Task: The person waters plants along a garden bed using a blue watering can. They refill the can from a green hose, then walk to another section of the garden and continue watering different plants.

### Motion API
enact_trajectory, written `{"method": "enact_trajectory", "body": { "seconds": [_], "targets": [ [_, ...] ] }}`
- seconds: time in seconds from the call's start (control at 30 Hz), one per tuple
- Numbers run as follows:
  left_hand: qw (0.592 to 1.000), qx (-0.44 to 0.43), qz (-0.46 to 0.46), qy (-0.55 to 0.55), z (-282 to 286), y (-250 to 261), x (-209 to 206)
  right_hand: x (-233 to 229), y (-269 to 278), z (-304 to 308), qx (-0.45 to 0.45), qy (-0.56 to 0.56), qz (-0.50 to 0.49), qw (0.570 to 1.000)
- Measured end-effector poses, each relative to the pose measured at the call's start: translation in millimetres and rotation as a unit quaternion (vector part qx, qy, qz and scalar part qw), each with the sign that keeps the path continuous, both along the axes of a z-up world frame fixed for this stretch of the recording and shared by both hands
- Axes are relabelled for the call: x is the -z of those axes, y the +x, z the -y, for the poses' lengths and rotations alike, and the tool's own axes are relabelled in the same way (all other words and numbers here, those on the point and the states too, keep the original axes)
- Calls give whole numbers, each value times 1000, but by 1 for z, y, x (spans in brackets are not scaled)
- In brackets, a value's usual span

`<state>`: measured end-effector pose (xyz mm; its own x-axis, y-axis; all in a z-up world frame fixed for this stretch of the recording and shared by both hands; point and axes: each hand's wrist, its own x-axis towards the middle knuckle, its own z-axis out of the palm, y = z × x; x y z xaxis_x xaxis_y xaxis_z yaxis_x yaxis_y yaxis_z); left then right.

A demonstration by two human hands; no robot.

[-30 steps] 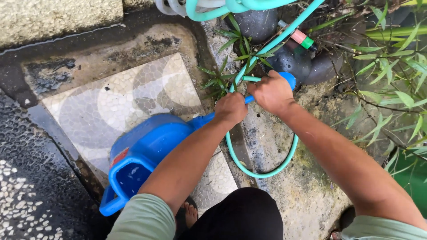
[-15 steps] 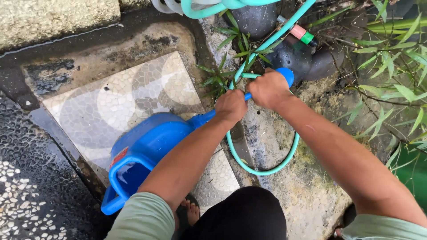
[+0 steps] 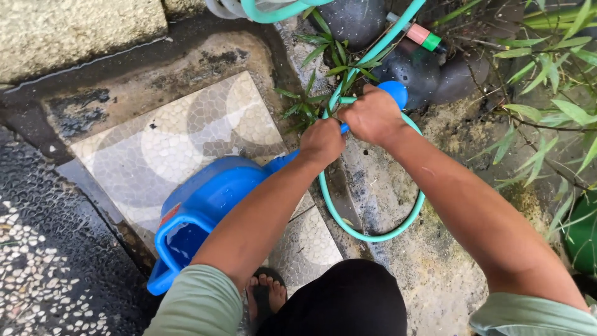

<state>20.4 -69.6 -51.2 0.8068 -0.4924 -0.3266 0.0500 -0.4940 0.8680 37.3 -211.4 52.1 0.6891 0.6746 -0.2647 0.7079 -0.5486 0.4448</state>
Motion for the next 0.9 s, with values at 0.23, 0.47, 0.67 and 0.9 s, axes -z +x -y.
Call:
{"method": "enact_trajectory", "body": {
  "seconds": [0.23,0.47,0.67,0.9],
  "targets": [
    [1000,0,-10,11,-6,-3,-11,-11,-21,-19,-8,27,73,997],
    [998,40,22,39,-41,0,-58,6,-111,-35,332,384,129,852],
    [995,-46,87,27,-165,-40,-183,24,-131,-61,675,651,-206,280],
    [975,-130,-28,177,-295,-169,-204,90,-110,-92,608,725,-279,166]
  ]
}}
